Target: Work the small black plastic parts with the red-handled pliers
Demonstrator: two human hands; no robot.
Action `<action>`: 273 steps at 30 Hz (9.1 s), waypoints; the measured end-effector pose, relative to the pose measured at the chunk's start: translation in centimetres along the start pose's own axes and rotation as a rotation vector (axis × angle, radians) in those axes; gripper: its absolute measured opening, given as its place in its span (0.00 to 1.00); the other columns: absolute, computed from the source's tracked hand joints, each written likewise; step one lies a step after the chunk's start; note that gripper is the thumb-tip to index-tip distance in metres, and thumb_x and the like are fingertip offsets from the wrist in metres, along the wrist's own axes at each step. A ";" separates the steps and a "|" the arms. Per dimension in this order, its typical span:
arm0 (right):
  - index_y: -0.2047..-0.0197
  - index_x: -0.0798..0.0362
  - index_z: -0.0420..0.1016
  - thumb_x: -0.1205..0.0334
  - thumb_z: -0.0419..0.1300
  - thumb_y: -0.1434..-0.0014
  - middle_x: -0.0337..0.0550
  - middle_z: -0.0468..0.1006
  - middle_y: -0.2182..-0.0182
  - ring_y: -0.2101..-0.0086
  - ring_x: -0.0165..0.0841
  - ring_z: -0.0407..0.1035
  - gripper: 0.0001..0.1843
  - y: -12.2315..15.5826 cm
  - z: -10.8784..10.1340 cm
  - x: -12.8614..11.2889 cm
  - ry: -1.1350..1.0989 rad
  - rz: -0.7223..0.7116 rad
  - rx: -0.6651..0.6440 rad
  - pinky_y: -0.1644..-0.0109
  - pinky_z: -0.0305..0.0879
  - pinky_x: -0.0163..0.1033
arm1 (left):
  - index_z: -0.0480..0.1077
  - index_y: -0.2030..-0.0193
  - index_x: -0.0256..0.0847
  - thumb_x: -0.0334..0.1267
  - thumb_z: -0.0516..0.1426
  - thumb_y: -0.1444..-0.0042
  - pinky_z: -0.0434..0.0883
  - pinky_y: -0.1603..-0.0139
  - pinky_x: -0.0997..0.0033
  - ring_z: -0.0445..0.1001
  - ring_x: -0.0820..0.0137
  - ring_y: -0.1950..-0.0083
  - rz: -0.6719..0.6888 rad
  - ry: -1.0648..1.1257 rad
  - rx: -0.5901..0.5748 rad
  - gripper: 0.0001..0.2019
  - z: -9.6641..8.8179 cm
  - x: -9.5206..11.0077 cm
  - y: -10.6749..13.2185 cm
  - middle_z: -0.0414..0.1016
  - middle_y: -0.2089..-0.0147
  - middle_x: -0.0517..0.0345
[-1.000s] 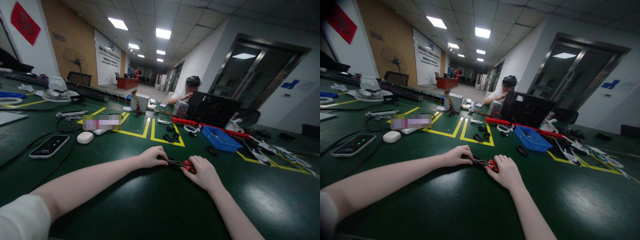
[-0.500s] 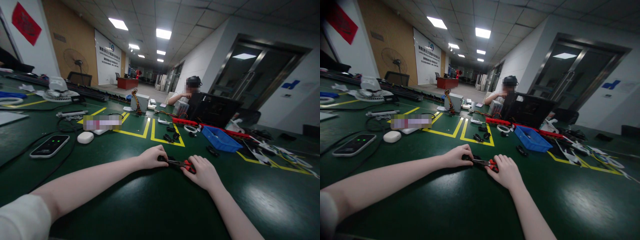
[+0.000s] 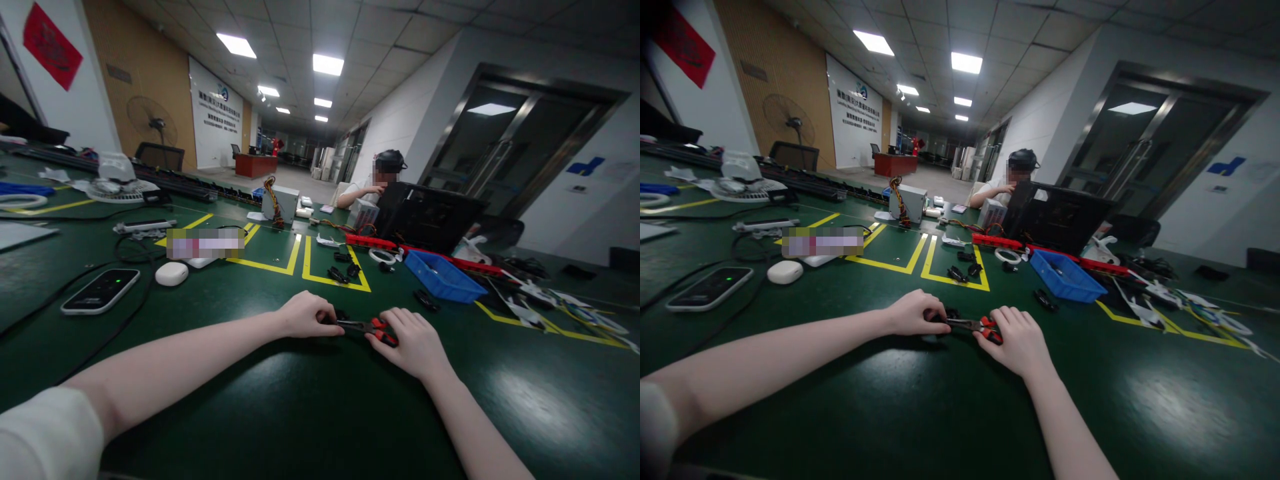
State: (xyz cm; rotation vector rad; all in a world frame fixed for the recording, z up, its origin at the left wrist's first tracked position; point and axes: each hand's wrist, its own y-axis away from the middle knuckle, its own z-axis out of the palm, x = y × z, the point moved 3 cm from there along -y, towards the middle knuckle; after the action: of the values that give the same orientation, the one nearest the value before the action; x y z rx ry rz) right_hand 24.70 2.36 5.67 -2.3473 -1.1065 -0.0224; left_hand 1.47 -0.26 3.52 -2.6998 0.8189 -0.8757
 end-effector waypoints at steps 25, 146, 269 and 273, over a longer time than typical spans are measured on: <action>0.62 0.53 0.72 0.45 0.57 0.41 0.47 0.76 0.67 0.65 0.38 0.70 0.19 0.3 -0.4 0.8 0.001 0.047 0.070 0.61 0.59 0.41 | 0.60 0.36 0.42 0.53 0.62 0.48 0.63 0.46 0.57 0.69 0.55 0.46 0.083 -0.171 -0.016 0.35 0.4 0.5 0.4 0.69 0.46 0.47; 0.66 0.48 0.67 0.56 0.58 0.50 0.43 0.75 0.70 0.70 0.38 0.70 0.08 -0.5 1.7 -0.1 -0.162 0.104 -0.153 0.68 0.67 0.41 | 0.61 0.42 0.39 0.70 0.54 0.50 0.71 0.55 0.62 0.75 0.56 0.51 -0.025 -0.128 -0.097 0.40 -0.1 0.2 0.1 0.71 0.45 0.47; 0.54 0.55 0.72 0.46 0.56 0.42 0.51 0.78 0.60 0.57 0.44 0.71 0.22 -0.2 1.0 1.1 0.001 -0.079 0.073 0.38 0.50 0.57 | 0.77 0.60 0.39 0.34 0.62 0.44 0.70 0.45 0.63 0.72 0.65 0.52 -0.022 0.142 0.146 0.06 0.8 -2.7 -0.5 0.72 0.54 0.52; 0.56 0.54 0.73 0.46 0.57 0.43 0.49 0.78 0.62 0.59 0.43 0.71 0.20 -0.2 1.1 1.1 -0.030 -0.071 0.060 0.39 0.52 0.57 | 0.77 0.60 0.39 0.34 0.62 0.44 0.70 0.46 0.64 0.73 0.66 0.52 -0.013 0.140 0.150 0.05 0.9 -2.8 -0.6 0.72 0.54 0.52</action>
State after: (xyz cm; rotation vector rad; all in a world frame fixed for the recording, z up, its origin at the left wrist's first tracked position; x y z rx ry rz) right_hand 25.10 3.79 5.10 -2.2611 -1.1887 0.0204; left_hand 0.36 1.78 1.60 -2.5403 0.7319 -1.0932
